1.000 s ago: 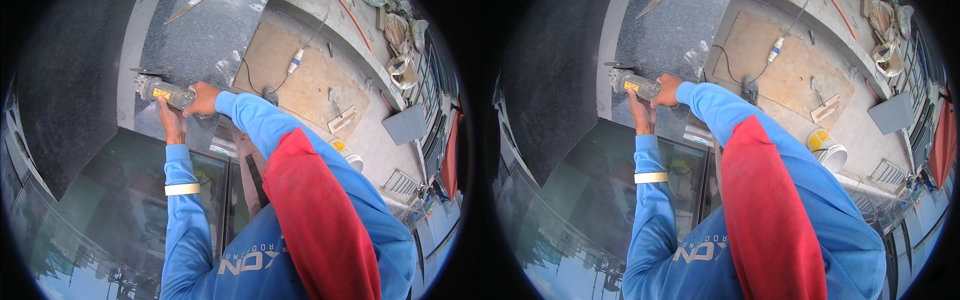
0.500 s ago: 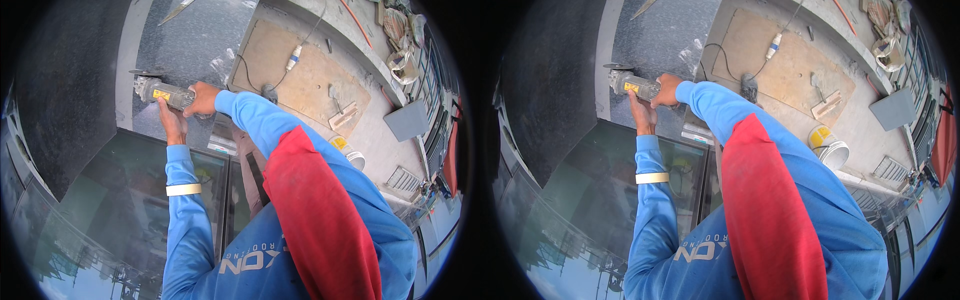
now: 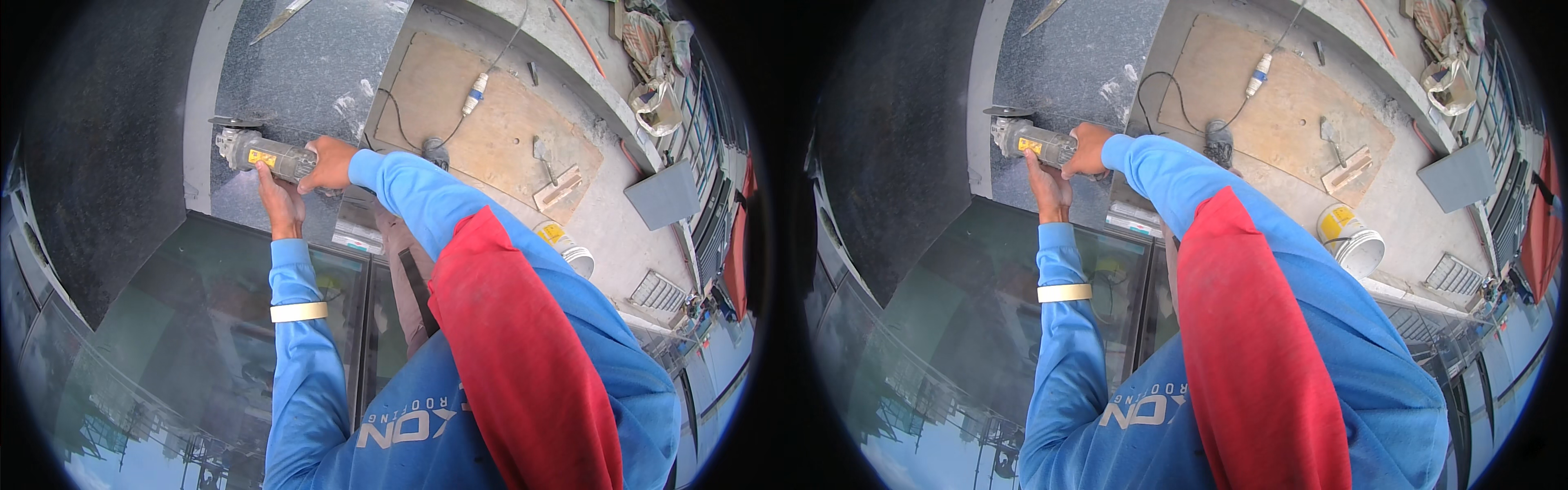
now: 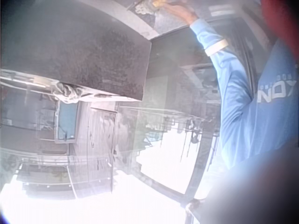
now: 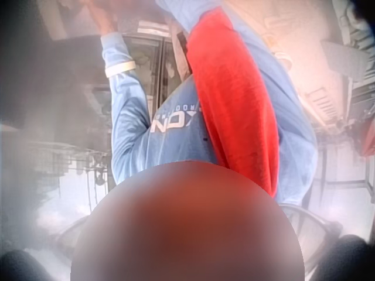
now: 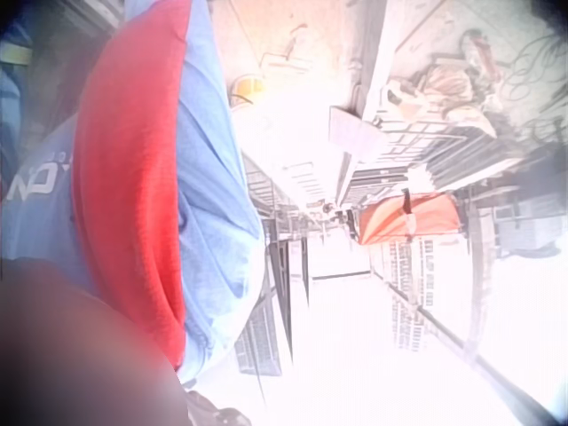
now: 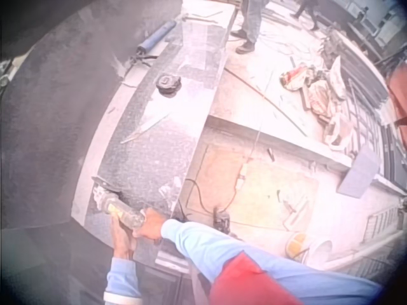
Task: The person measures and marks a large stone slab with a metal ruler and pencil, then uses an angle grinder to cut along the marked line. The person repositions the slab and continues cutting to complete the cut.
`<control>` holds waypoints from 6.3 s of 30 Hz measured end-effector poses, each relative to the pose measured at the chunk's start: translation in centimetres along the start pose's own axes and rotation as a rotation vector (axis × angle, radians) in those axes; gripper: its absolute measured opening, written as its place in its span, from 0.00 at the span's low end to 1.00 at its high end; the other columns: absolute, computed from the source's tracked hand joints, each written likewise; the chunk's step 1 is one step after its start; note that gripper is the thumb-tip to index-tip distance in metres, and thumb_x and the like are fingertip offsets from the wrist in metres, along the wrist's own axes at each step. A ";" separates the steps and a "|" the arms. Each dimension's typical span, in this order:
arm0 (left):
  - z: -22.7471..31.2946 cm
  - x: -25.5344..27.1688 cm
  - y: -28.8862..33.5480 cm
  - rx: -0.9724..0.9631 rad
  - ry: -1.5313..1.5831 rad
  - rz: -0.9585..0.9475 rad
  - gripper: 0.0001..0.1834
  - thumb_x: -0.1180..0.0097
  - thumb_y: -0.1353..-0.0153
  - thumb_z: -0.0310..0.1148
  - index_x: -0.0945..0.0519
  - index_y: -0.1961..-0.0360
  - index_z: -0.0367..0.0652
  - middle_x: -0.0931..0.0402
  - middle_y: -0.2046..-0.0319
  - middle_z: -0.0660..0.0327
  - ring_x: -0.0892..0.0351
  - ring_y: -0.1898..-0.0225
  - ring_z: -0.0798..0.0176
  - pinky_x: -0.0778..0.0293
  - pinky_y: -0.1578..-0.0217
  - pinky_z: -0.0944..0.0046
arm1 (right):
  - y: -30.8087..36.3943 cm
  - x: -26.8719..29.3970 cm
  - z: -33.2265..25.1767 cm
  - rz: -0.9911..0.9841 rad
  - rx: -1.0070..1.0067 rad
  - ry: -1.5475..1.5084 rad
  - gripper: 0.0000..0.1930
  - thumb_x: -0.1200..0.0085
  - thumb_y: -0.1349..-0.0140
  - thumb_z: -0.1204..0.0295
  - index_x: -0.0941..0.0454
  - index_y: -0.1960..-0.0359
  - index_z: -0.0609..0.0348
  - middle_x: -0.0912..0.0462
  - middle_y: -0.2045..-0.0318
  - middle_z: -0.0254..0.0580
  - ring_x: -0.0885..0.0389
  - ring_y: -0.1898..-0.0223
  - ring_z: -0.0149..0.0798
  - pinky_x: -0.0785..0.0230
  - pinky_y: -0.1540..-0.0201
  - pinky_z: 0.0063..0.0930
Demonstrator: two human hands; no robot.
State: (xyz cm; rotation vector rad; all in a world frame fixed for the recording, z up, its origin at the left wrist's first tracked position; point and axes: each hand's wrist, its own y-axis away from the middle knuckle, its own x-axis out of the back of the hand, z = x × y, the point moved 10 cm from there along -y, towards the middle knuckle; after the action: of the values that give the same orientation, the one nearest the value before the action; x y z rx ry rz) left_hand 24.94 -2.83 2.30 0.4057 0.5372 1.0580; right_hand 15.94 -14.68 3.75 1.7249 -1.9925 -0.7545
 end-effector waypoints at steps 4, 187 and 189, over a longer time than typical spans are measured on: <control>-0.2 0.0 0.0 -0.004 0.001 -0.001 0.34 0.61 0.21 0.55 0.34 0.33 0.33 0.27 0.41 0.50 0.26 0.40 0.54 0.30 0.38 0.51 | 0.2 0.1 0.1 -0.008 0.003 -0.006 0.38 0.26 0.56 0.56 0.20 0.47 0.74 0.13 0.59 0.60 0.13 0.56 0.51 0.21 0.52 0.38; -8.8 -6.9 11.0 0.105 -0.040 -0.080 0.35 0.60 0.21 0.56 0.35 0.32 0.34 0.29 0.39 0.49 0.28 0.38 0.53 0.32 0.37 0.49 | 12.3 3.0 9.6 -0.004 -0.005 -0.048 0.32 0.25 0.58 0.57 0.16 0.52 0.67 0.12 0.58 0.55 0.13 0.55 0.49 0.24 0.50 0.38; -9.0 -6.8 11.0 0.109 -0.041 -0.075 0.35 0.60 0.21 0.57 0.35 0.32 0.34 0.29 0.39 0.50 0.28 0.38 0.53 0.32 0.37 0.48 | 12.5 3.1 9.5 0.002 -0.005 -0.036 0.32 0.25 0.58 0.57 0.16 0.52 0.67 0.12 0.58 0.55 0.13 0.55 0.49 0.24 0.50 0.38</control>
State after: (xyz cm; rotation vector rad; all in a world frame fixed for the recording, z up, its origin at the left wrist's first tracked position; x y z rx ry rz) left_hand 9.20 -3.58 2.73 0.4981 0.5712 0.9494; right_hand -0.04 -15.26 4.07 1.7178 -2.0136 -0.7951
